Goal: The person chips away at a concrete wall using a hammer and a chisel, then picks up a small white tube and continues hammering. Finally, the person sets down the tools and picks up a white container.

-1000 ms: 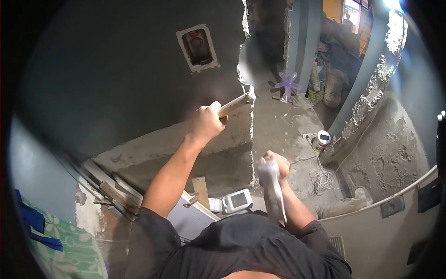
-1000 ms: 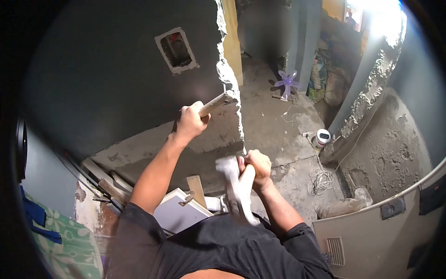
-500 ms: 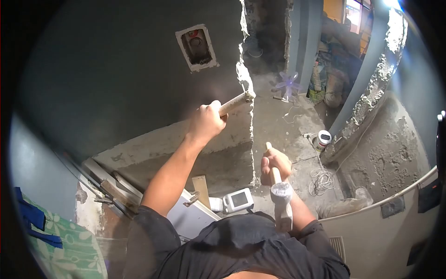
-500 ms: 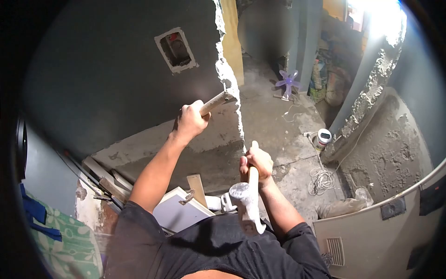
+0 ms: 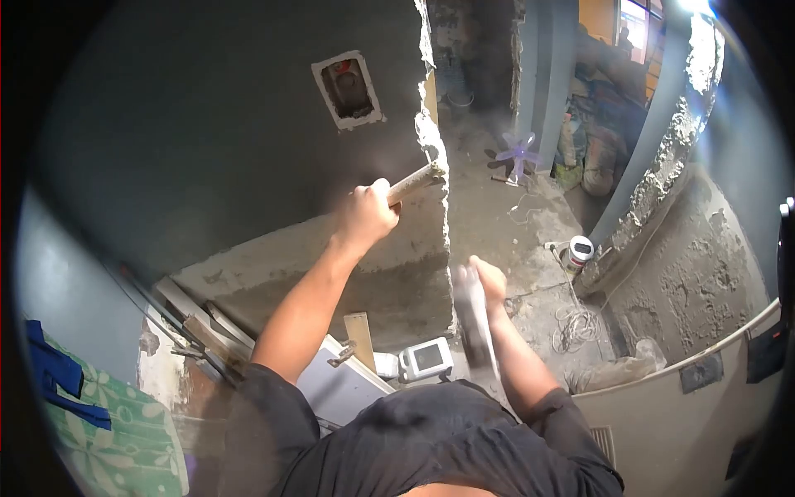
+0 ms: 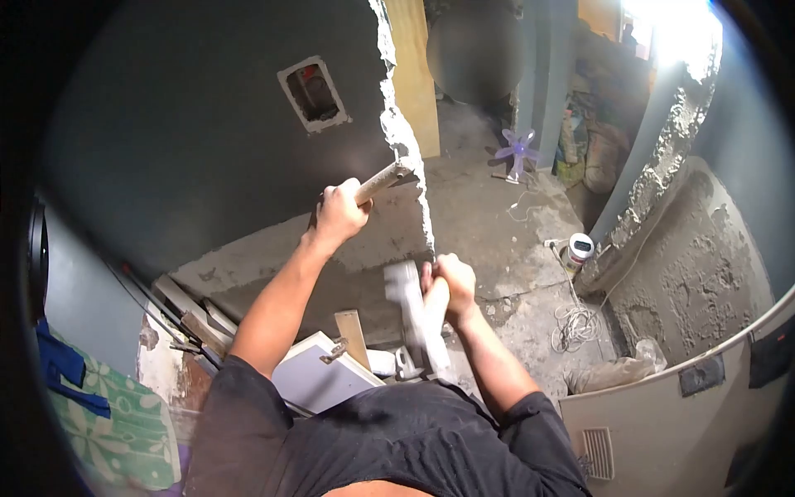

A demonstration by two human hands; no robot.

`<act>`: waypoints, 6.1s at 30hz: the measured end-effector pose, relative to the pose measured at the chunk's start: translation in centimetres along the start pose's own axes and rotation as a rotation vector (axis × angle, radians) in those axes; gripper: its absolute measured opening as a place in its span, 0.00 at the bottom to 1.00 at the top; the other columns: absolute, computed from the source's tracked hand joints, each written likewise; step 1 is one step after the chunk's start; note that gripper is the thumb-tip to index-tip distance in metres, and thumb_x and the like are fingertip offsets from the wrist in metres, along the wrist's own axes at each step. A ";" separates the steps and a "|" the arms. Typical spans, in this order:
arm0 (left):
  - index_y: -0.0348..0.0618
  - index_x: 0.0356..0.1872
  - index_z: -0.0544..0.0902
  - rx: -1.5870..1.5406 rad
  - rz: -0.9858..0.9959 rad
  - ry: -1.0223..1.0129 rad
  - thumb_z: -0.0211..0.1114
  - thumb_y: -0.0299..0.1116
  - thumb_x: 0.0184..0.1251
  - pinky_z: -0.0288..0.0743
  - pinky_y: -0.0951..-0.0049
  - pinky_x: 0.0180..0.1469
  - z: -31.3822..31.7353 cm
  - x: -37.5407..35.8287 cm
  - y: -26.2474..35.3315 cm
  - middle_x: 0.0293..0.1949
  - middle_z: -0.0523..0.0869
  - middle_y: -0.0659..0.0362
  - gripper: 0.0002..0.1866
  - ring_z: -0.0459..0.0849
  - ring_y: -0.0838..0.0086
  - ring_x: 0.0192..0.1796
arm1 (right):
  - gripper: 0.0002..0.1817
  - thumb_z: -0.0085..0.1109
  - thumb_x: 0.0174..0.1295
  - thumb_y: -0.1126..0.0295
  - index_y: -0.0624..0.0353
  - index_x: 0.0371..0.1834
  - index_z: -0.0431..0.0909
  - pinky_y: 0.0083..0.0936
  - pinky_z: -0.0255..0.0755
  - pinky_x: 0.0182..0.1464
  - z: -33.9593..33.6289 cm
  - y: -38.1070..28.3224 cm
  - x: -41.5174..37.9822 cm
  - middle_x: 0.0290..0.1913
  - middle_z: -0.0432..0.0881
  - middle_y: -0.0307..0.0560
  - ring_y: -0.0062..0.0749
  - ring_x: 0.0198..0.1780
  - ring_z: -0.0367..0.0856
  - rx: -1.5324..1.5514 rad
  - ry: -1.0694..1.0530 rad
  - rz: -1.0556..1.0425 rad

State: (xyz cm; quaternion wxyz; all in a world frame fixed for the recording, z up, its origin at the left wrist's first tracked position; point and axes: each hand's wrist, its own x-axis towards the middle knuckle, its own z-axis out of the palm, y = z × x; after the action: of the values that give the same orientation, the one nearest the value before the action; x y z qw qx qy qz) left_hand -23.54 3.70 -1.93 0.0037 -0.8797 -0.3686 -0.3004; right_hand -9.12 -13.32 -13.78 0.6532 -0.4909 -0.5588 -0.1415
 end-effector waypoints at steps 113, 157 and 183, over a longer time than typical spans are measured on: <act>0.37 0.28 0.79 -0.002 -0.002 -0.011 0.66 0.34 0.58 0.82 0.49 0.38 0.0 0.2 0.0 0.27 0.84 0.38 0.10 0.85 0.39 0.34 | 0.11 0.59 0.43 0.76 0.62 0.29 0.68 0.32 0.70 0.27 1.6 5.1 -1.0 0.21 0.73 0.61 0.61 0.25 0.71 0.038 -0.236 0.408; 0.39 0.43 0.83 -0.242 -0.683 -0.462 0.66 0.47 0.70 0.78 0.55 0.45 16.7 -30.0 -7.5 0.35 0.87 0.45 0.18 0.87 0.48 0.42 | 0.14 0.69 0.54 0.61 0.61 0.36 0.86 0.50 0.76 0.46 -27.3 9.5 -37.1 0.35 0.85 0.64 0.62 0.42 0.85 -0.775 -0.622 1.432; 0.34 0.40 0.87 -0.347 -0.960 -0.751 0.60 0.58 0.66 0.79 0.53 0.47 18.6 -41.8 -7.1 0.38 0.87 0.38 0.31 0.87 0.46 0.45 | 0.24 0.58 0.67 0.53 0.68 0.43 0.86 0.41 0.79 0.49 -31.9 10.9 -38.9 0.37 0.87 0.59 0.47 0.44 0.87 -0.387 -1.011 1.481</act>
State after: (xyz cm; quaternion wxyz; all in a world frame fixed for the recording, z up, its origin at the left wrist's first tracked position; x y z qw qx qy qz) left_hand -41.27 -13.85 -40.91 -0.4036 -0.6498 -0.6441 0.0050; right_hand 4.71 -47.80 -49.41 0.1611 -0.8279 -0.2872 0.4541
